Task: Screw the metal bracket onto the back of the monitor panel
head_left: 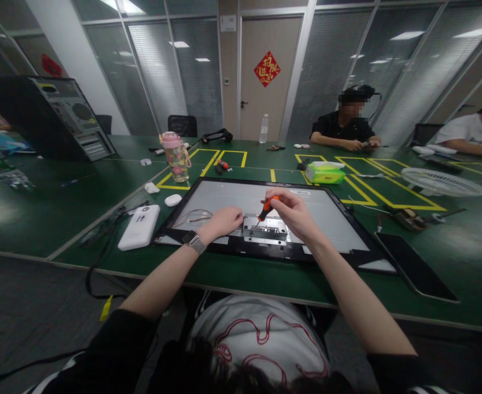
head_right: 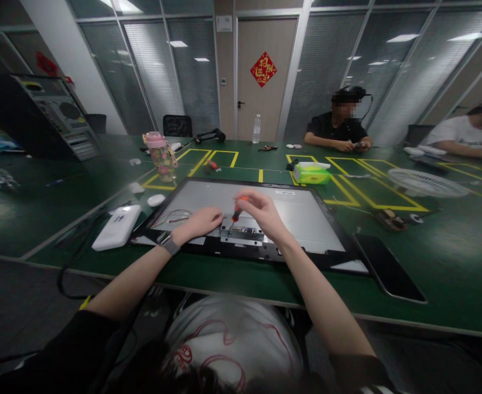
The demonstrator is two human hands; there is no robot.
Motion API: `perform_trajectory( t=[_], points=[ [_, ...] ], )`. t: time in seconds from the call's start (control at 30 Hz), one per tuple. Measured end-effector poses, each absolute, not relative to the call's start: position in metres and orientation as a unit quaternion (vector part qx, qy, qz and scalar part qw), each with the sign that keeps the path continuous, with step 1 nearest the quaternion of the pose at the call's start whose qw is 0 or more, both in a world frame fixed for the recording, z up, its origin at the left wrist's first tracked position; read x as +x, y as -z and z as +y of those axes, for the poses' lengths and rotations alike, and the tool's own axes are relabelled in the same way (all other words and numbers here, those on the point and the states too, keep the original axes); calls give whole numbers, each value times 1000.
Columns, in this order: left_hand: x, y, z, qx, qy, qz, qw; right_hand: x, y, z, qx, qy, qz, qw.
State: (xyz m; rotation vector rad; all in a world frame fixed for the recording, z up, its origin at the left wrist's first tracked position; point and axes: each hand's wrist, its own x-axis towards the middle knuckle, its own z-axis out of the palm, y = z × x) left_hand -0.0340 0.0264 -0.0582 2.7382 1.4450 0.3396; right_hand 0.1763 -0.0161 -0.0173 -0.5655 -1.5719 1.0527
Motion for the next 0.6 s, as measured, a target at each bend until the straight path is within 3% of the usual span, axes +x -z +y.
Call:
perform_trajectory(
  t=[0.6],
  points=[
    [-35,59,28,878,-109,465,22,177,17,-15,-232,-435,-653,575]
  ],
)
